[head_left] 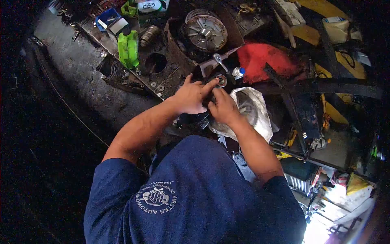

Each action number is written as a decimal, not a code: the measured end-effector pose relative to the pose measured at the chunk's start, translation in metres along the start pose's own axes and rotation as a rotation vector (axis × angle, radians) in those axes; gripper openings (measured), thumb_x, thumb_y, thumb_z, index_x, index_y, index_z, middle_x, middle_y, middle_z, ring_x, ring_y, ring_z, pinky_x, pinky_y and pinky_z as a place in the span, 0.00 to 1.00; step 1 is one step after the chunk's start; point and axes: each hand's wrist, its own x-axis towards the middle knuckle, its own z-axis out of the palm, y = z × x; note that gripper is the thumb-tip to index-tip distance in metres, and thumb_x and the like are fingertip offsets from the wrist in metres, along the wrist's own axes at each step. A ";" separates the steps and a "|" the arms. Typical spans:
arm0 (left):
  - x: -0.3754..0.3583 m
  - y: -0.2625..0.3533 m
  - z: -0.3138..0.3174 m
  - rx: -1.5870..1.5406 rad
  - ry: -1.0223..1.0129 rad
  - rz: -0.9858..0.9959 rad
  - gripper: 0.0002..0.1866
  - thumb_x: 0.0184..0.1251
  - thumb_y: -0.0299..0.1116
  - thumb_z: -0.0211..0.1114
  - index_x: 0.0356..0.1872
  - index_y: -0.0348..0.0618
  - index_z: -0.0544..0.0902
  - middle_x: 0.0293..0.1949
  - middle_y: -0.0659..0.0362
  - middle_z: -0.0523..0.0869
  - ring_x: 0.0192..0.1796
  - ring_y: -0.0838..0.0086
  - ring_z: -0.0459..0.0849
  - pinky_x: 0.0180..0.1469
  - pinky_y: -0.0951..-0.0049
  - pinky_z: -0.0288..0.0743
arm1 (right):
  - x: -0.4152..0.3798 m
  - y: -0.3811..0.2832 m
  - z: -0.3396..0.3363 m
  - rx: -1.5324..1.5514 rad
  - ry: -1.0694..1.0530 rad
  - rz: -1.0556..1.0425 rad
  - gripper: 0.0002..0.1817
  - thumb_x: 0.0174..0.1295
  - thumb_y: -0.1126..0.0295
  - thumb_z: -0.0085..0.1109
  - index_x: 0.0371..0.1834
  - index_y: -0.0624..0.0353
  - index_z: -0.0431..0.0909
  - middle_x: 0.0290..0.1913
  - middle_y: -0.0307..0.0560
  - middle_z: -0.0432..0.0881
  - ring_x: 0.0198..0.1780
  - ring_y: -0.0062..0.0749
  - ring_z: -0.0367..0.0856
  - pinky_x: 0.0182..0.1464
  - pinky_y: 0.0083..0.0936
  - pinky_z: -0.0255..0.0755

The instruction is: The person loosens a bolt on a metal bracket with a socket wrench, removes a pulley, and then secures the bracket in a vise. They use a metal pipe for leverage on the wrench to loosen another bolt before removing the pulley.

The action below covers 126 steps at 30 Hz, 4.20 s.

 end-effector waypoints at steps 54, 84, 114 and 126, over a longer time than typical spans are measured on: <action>0.024 0.057 -0.009 -0.328 0.099 -0.039 0.55 0.39 0.37 0.80 0.70 0.41 0.56 0.66 0.44 0.67 0.66 0.53 0.70 0.66 0.63 0.65 | -0.038 0.034 -0.020 1.548 -0.044 0.703 0.13 0.60 0.59 0.64 0.43 0.52 0.76 0.33 0.35 0.81 0.20 0.19 0.72 0.17 0.17 0.64; 0.024 0.054 0.041 -1.433 0.135 -0.785 0.23 0.56 0.16 0.59 0.55 0.33 0.72 0.45 0.55 0.82 0.43 0.71 0.82 0.44 0.74 0.76 | -0.042 0.055 -0.029 0.319 0.140 -0.023 0.16 0.54 0.66 0.66 0.47 0.55 0.81 0.42 0.49 0.75 0.45 0.40 0.78 0.46 0.30 0.73; -0.007 0.066 0.033 -1.568 0.291 -0.993 0.26 0.52 0.16 0.59 0.57 0.37 0.71 0.49 0.53 0.81 0.47 0.65 0.83 0.48 0.64 0.78 | 0.052 0.152 0.019 0.327 0.143 0.181 0.18 0.58 0.62 0.62 0.49 0.58 0.78 0.45 0.54 0.81 0.49 0.45 0.80 0.52 0.34 0.72; -0.019 0.066 0.041 -1.868 0.549 -0.930 0.26 0.48 0.15 0.57 0.54 0.34 0.72 0.46 0.49 0.82 0.46 0.59 0.83 0.48 0.61 0.79 | 0.060 0.148 0.019 0.180 0.013 0.142 0.17 0.60 0.59 0.59 0.49 0.53 0.79 0.47 0.55 0.77 0.52 0.50 0.76 0.55 0.40 0.70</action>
